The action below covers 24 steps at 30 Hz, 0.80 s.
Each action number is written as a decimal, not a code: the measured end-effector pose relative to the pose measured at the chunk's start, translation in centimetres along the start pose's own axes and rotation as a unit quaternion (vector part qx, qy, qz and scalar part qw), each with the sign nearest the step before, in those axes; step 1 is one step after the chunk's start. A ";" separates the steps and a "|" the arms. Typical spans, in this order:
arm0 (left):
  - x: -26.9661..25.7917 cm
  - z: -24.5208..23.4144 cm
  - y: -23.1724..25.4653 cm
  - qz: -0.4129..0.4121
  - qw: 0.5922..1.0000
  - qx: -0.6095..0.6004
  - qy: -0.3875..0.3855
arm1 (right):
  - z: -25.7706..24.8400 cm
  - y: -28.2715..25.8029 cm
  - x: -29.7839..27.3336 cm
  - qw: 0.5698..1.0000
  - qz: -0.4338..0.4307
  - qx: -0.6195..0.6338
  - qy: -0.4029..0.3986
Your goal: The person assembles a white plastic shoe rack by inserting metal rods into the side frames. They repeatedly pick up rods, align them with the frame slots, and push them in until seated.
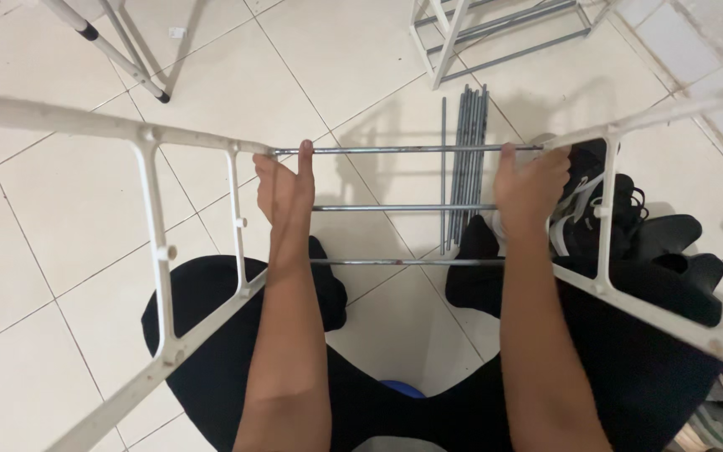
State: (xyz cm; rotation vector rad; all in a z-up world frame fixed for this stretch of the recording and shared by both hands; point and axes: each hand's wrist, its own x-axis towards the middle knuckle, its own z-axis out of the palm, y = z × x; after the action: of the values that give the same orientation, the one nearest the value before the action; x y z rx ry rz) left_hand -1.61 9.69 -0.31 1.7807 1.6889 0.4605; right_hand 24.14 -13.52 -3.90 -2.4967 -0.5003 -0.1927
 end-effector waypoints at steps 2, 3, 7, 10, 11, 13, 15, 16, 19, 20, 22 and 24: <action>0.1 0.4 -0.9 -0.017 1.000 0.017 -0.017 | 0.5 -0.4 -0.8 0.998 -0.026 -0.062 0.002; 0.2 0.6 -1.4 -0.019 0.999 0.038 -0.022 | 0.8 -0.6 -1.1 0.995 -0.038 -0.093 -0.001; 0.7 1.5 -3.4 -0.018 0.995 0.095 -0.033 | 2.2 -0.9 -2.4 0.988 -0.073 -0.133 -0.019; 1.3 2.0 -4.7 -0.015 0.994 0.097 -0.043 | 3.7 -0.5 -2.5 0.978 -0.103 -0.179 -0.035; 1.6 2.1 -5.1 -0.022 0.994 0.098 -0.047 | 4.4 -0.4 -2.6 0.978 -0.112 -0.170 -0.038; 2.2 2.4 -6.0 -0.036 0.993 0.101 -0.054 | 5.8 -0.2 -2.9 0.979 -0.129 -0.151 -0.044; 3.2 2.8 -7.0 -0.048 0.994 0.079 -0.054 | 7.4 -0.1 -3.1 0.981 -0.146 -0.117 -0.051; 3.8 3.2 -7.6 -0.054 0.995 0.069 -0.054 | 8.2 -0.1 -3.0 0.982 -0.154 -0.100 -0.054; 5.9 4.6 -9.7 -0.078 0.992 0.085 -0.055 | 11.2 -0.3 -2.5 0.983 -0.107 -0.032 -0.145; 6.7 5.2 -10.5 -0.088 0.991 0.087 -0.054 | 12.3 -0.3 -2.3 0.980 -0.120 -0.035 -0.155; 8.4 6.5 -12.0 -0.109 0.988 0.090 -0.056 | 14.6 -0.6 -2.0 0.972 -0.146 -0.044 -0.177; 9.7 7.5 -13.5 -0.108 0.989 0.089 -0.046 | 17.2 -0.7 -1.4 0.967 -0.141 -0.049 -0.206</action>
State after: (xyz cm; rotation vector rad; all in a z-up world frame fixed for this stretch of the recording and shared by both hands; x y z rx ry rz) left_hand -5.84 17.34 -16.31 1.6879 1.8795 0.1340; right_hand 22.99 -3.68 -18.00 -2.5572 -1.0398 0.2055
